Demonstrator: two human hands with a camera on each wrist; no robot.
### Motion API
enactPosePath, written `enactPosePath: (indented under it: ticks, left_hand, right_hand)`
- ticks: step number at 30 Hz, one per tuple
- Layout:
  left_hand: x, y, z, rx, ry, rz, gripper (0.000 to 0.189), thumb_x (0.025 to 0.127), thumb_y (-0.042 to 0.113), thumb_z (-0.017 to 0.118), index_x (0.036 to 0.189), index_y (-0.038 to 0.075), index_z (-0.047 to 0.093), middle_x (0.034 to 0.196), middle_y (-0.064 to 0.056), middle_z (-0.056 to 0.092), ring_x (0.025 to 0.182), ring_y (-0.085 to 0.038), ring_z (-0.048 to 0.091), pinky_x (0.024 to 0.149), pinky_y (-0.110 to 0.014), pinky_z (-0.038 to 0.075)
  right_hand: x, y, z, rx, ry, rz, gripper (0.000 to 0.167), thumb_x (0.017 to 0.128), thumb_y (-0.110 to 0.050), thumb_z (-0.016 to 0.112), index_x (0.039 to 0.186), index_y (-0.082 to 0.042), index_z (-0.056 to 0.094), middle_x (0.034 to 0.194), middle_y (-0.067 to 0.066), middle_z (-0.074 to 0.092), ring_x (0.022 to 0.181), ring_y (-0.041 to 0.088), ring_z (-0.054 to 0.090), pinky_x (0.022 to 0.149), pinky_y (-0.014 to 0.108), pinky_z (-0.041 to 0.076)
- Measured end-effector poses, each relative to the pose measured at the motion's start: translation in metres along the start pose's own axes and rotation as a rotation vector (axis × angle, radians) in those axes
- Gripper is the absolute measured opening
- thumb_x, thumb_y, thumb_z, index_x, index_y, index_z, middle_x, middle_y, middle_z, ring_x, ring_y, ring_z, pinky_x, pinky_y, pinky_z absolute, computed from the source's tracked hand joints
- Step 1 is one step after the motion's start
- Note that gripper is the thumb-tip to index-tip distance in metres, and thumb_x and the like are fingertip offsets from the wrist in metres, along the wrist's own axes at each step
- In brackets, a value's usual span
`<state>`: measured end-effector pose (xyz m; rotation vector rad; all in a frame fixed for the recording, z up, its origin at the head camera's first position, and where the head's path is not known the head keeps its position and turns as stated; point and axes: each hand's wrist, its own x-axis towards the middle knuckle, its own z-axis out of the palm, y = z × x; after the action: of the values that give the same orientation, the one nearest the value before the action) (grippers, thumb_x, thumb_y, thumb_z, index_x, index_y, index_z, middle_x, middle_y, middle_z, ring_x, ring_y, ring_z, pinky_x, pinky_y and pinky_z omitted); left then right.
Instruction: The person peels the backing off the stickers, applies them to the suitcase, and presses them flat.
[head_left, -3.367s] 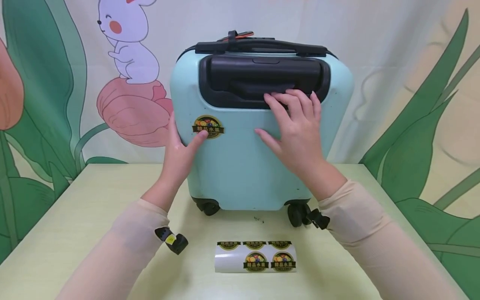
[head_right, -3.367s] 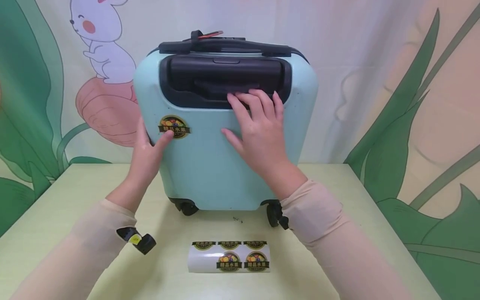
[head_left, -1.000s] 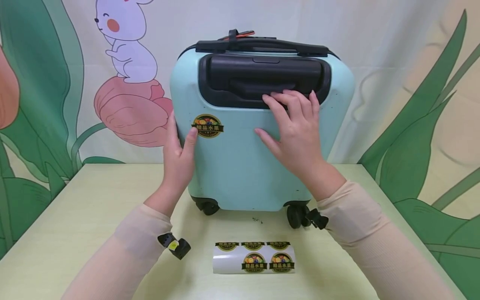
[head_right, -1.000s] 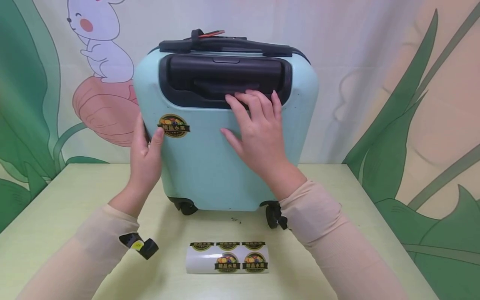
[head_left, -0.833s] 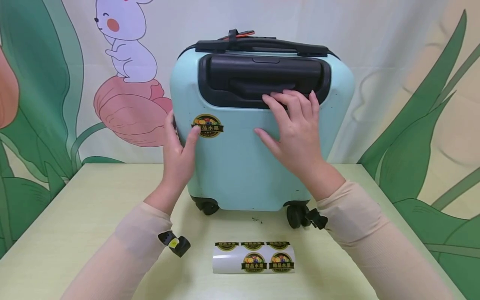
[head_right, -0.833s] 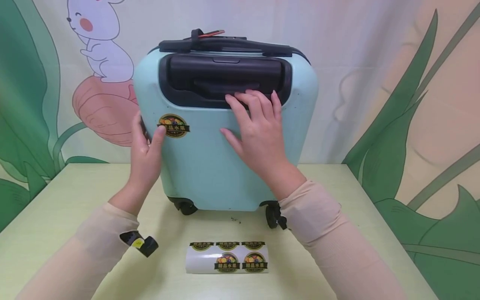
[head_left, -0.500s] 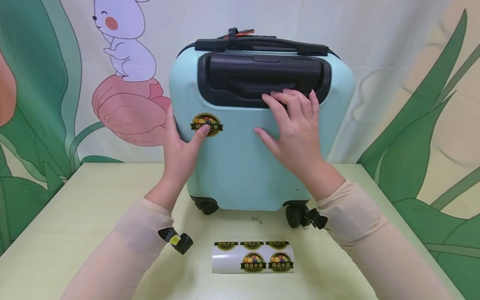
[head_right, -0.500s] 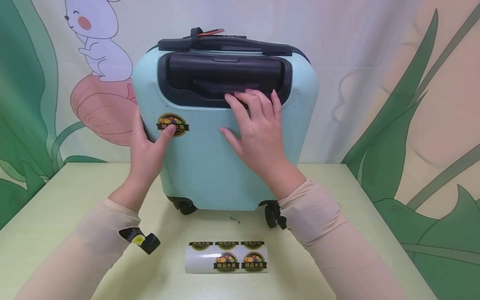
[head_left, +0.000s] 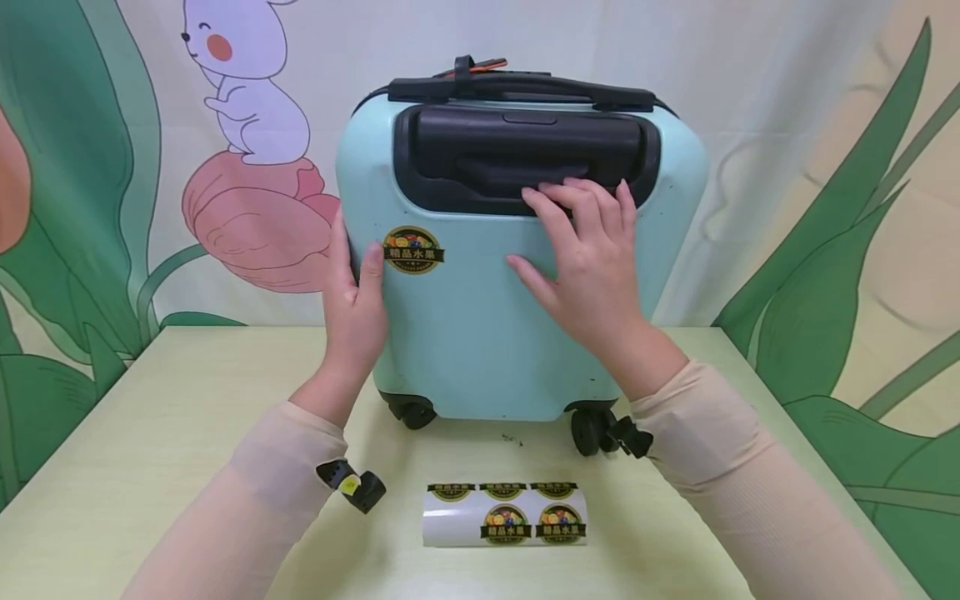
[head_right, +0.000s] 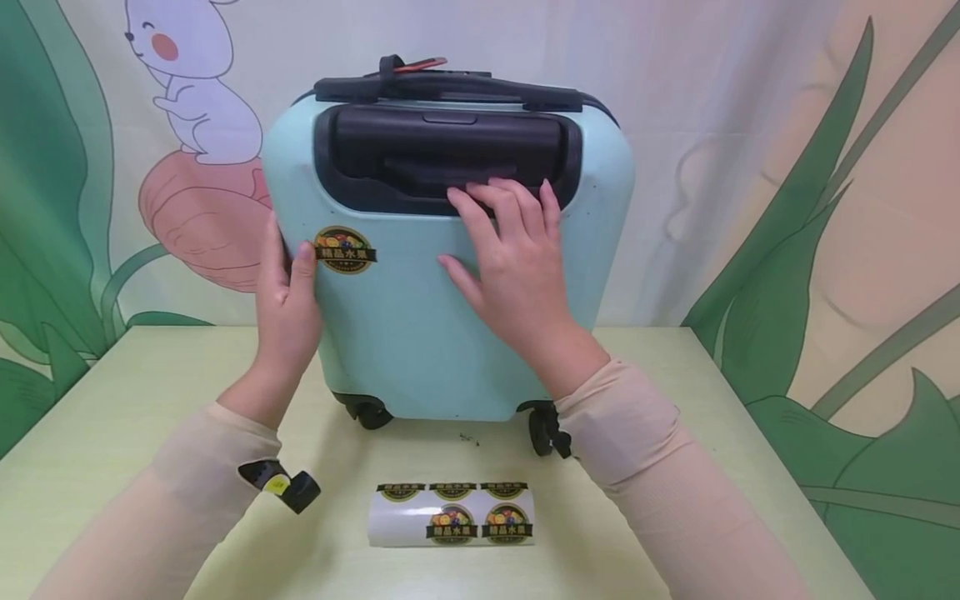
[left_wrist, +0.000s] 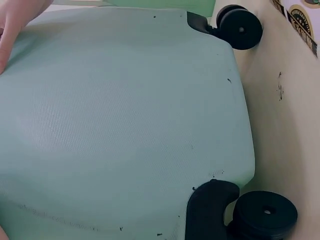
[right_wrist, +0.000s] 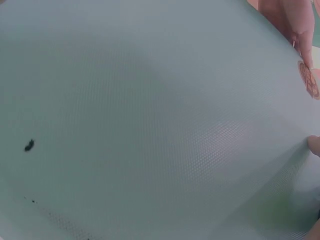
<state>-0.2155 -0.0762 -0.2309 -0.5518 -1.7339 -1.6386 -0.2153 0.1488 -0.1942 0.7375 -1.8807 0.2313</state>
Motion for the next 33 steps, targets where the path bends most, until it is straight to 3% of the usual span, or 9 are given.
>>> enactPosePath:
  ticks: [3, 5, 9, 12, 15, 20, 28, 33]
  left_hand:
    - [0.002, -0.007, -0.001, -0.002, 0.0, 0.024, 0.049, 0.1, 0.011, 0.037, 0.145, -0.002, 0.023, 0.138, -0.015, 0.041, 0.125, -0.017, 0.039, 0.103, -0.031, 0.031]
    - [0.003, -0.013, -0.001, 0.012, -0.012, 0.01, 0.055, 0.098, 0.021, 0.046, 0.145, 0.004, 0.023, 0.134, -0.012, 0.043, 0.121, -0.016, 0.041, 0.101, -0.032, 0.033]
    - [0.007, -0.022, 0.003, 0.137, -0.019, -0.061, 0.089, 0.08, 0.045, 0.069, 0.146, 0.017, 0.016, 0.133, 0.0, 0.038, 0.119, -0.008, 0.038, 0.098, -0.031, 0.034]
    - [0.009, -0.021, 0.008, 0.24, 0.017, -0.078, 0.109, 0.069, 0.047, 0.079, 0.147, 0.017, 0.01, 0.139, 0.002, 0.032, 0.122, -0.008, 0.033, 0.1, -0.032, 0.032]
    - [0.01, -0.018, 0.011, 0.264, 0.046, -0.075, 0.112, 0.066, 0.043, 0.082, 0.147, 0.018, 0.01, 0.139, 0.002, 0.033, 0.122, -0.007, 0.034, 0.098, -0.032, 0.034]
    - [0.009, -0.013, 0.013, 0.196, 0.052, -0.042, 0.103, 0.07, 0.039, 0.08, 0.146, 0.015, 0.015, 0.131, 0.0, 0.04, 0.116, -0.007, 0.039, 0.095, -0.029, 0.036]
    - [0.0, 0.015, 0.013, 0.115, 0.057, -0.011, 0.082, 0.087, 0.028, 0.066, 0.146, 0.001, 0.015, 0.135, -0.011, 0.038, 0.12, -0.009, 0.037, 0.101, -0.027, 0.03]
    - [-0.002, 0.01, 0.013, 0.103, 0.059, 0.014, 0.071, 0.093, 0.023, 0.056, 0.147, 0.001, 0.015, 0.142, -0.005, 0.035, 0.125, -0.006, 0.034, 0.103, -0.027, 0.028]
  right_hand:
    - [0.0, 0.0, 0.0, -0.002, 0.003, -0.001, 0.055, 0.08, -0.026, 0.074, 0.125, -0.003, 0.054, 0.12, 0.017, 0.049, 0.118, 0.035, 0.038, 0.108, 0.053, 0.01]
    - [-0.001, 0.001, 0.0, -0.002, 0.004, 0.0, 0.055, 0.08, -0.025, 0.074, 0.125, -0.003, 0.054, 0.12, 0.017, 0.049, 0.119, 0.035, 0.038, 0.108, 0.053, 0.01]
    - [-0.001, 0.001, -0.001, -0.004, -0.007, 0.002, 0.055, 0.08, -0.026, 0.073, 0.126, -0.003, 0.054, 0.12, 0.018, 0.049, 0.118, 0.035, 0.038, 0.108, 0.051, 0.01]
    - [0.0, 0.001, -0.001, -0.003, -0.013, 0.001, 0.055, 0.081, -0.027, 0.073, 0.126, -0.003, 0.053, 0.12, 0.018, 0.049, 0.118, 0.035, 0.039, 0.108, 0.051, 0.01]
    - [0.0, 0.0, -0.001, 0.0, -0.019, 0.0, 0.055, 0.081, -0.027, 0.073, 0.126, -0.003, 0.053, 0.12, 0.018, 0.049, 0.118, 0.035, 0.039, 0.108, 0.051, 0.009]
    - [0.0, 0.0, 0.0, 0.002, -0.017, 0.004, 0.054, 0.081, -0.027, 0.073, 0.126, -0.003, 0.053, 0.12, 0.017, 0.049, 0.118, 0.035, 0.038, 0.108, 0.051, 0.009]
    - [0.0, 0.0, 0.0, 0.013, -0.001, 0.003, 0.054, 0.08, -0.026, 0.073, 0.126, -0.004, 0.053, 0.12, 0.017, 0.049, 0.119, 0.035, 0.038, 0.108, 0.052, 0.009]
    - [-0.001, 0.002, -0.001, 0.009, -0.004, 0.001, 0.054, 0.081, -0.026, 0.072, 0.126, -0.004, 0.053, 0.12, 0.017, 0.049, 0.118, 0.034, 0.038, 0.108, 0.052, 0.009]
